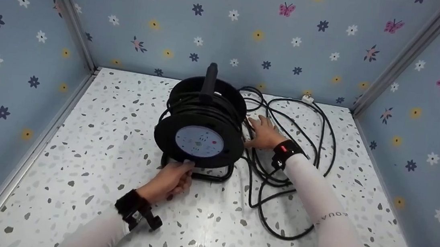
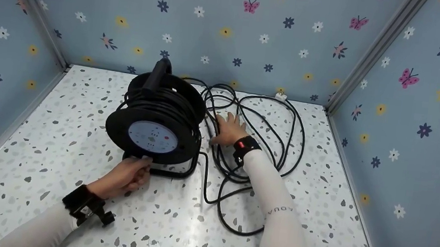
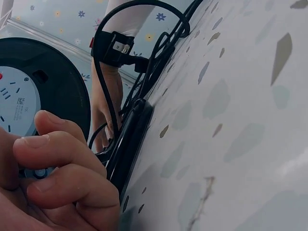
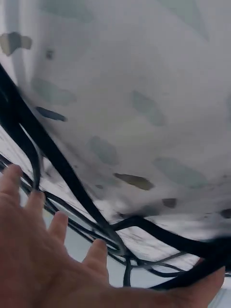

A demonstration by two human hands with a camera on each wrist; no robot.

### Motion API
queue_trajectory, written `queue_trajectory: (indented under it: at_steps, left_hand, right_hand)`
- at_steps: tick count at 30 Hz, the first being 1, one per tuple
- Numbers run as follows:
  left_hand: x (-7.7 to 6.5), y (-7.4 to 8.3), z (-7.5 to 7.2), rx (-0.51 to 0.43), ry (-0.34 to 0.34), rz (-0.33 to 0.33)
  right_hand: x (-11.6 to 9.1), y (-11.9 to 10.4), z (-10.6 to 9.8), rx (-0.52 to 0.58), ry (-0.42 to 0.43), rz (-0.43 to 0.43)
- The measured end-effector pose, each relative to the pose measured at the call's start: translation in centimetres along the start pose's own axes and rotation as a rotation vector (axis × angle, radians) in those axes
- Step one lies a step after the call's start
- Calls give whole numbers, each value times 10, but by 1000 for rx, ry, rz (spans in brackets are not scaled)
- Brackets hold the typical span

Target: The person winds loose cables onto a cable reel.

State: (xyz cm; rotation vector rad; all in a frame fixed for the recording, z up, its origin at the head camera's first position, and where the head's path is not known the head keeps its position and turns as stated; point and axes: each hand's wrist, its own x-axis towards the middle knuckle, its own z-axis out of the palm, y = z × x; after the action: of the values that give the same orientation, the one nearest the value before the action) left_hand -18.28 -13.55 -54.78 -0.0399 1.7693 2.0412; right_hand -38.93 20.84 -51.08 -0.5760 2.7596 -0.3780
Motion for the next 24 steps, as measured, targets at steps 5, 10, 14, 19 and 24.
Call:
queue_trajectory:
  at_steps: [5, 10, 14, 19, 24]
  left_hand:
    - [0, 0, 0, 15, 1, 9]
    - [-1, 0, 1, 70, 25, 30]
    - [-1, 1, 1, 107, 47, 39]
    - [-1, 1, 2, 121, 64, 39]
    - [-2, 1, 2, 148, 73, 34]
  right_hand:
    - [-12, 24, -11, -11, 22, 143]
    - [-36, 76, -30, -63, 45, 244]
    - [-71, 129, -43, -68, 78, 306]
    - [-119, 185, -55, -37, 184, 359]
    - [-144, 206, -58, -7, 235, 421]
